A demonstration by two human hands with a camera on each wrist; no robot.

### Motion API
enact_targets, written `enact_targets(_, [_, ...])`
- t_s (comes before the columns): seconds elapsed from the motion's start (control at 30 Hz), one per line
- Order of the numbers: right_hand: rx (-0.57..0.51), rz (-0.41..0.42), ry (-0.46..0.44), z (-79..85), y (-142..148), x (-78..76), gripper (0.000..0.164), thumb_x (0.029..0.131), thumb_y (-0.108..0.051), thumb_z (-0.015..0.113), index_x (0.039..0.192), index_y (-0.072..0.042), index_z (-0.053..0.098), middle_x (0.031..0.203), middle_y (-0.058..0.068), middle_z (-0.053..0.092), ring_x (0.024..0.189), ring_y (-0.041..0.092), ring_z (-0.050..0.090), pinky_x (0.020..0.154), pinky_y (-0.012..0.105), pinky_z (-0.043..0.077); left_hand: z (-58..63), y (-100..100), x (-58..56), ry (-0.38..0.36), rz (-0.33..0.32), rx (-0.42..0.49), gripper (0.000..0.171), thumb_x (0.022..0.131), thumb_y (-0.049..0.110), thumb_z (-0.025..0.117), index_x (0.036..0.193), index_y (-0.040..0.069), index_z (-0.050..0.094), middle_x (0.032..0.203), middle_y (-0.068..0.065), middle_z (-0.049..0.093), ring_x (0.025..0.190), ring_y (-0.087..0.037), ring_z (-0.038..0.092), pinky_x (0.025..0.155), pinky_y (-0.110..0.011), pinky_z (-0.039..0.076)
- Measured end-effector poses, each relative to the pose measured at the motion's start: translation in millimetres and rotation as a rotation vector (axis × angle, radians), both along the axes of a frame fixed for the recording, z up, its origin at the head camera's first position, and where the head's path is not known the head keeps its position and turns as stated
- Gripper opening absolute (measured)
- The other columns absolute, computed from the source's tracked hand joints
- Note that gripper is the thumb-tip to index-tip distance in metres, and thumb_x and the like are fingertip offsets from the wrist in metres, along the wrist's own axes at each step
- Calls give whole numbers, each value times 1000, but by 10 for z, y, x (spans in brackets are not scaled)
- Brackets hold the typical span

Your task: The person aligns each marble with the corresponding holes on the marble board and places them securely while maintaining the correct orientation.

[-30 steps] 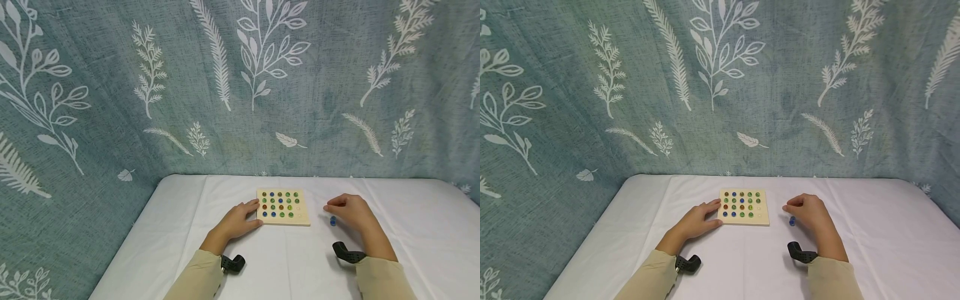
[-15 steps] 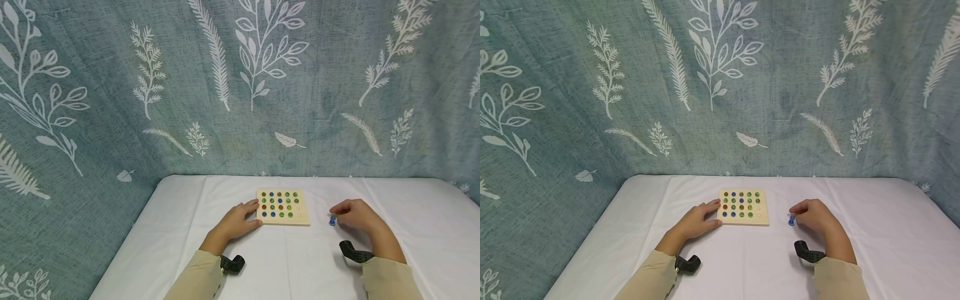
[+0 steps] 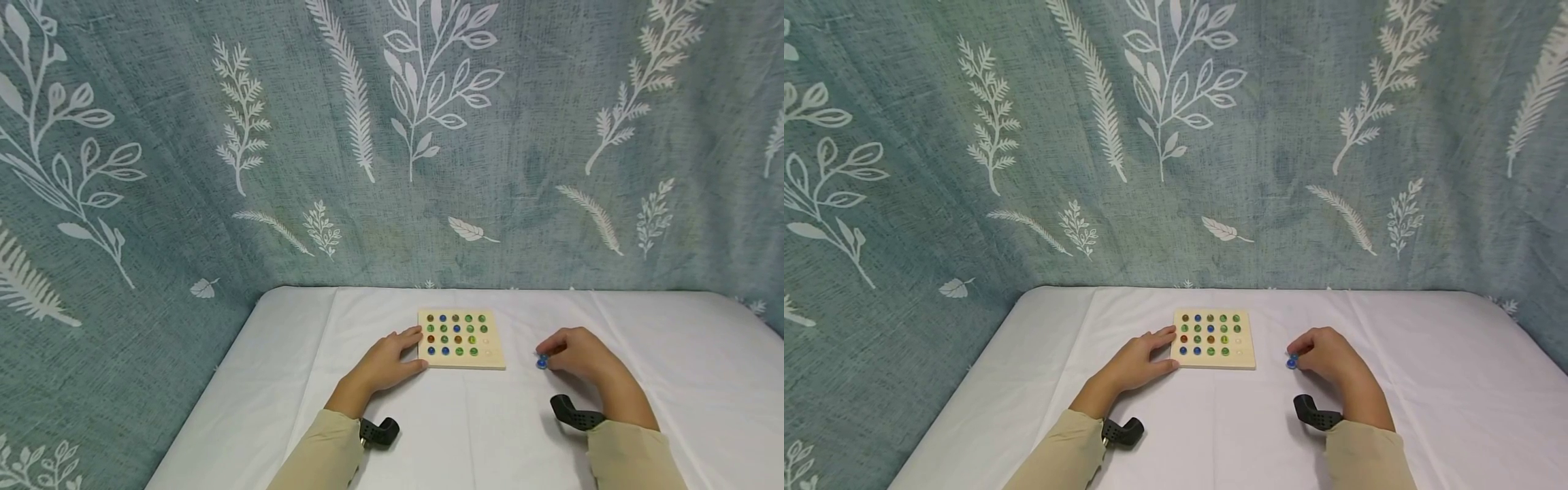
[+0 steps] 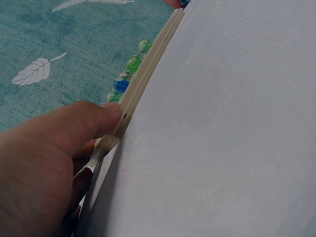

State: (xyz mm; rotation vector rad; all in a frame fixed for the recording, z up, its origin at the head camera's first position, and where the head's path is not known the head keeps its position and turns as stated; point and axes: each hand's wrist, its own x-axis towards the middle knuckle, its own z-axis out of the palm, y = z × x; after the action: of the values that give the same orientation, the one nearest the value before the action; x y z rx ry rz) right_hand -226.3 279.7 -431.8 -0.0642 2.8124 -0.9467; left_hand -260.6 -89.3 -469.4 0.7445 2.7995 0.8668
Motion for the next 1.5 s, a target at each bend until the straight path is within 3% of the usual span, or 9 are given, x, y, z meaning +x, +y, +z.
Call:
enact_targets(1.0, [28, -35, -22, -10, 25, -29, 24, 81, -9, 73, 104, 0, 75, 101, 14, 71, 96, 32, 64, 84, 50, 53, -18, -10, -7, -9, -3, 28, 66, 92, 48, 64, 149, 21, 46, 157, 12, 36, 146, -36, 31, 118, -52, 30])
enact_targets(1.27, [-8, -156, 27, -31, 8, -6, 36, 89, -23, 70, 117, 0, 70, 111, 20, 68, 100, 35, 62, 83, 50, 52, 0, -7, 5, -6, 0, 27, 66, 92, 48, 64, 149, 20, 46, 157, 11, 37, 146, -36, 31, 118, -52, 30])
enact_targets(1.5, [-78, -214, 80, -56, -229, -50, 42, 92, -33, 67, 120, 0, 68, 117, 22, 66, 104, 36, 60, 83, 49, 52, -15, -5, -3, -2, 3, 17, 66, 92, 48, 64, 149, 21, 46, 157, 12, 36, 146, -36, 31, 118, -52, 30])
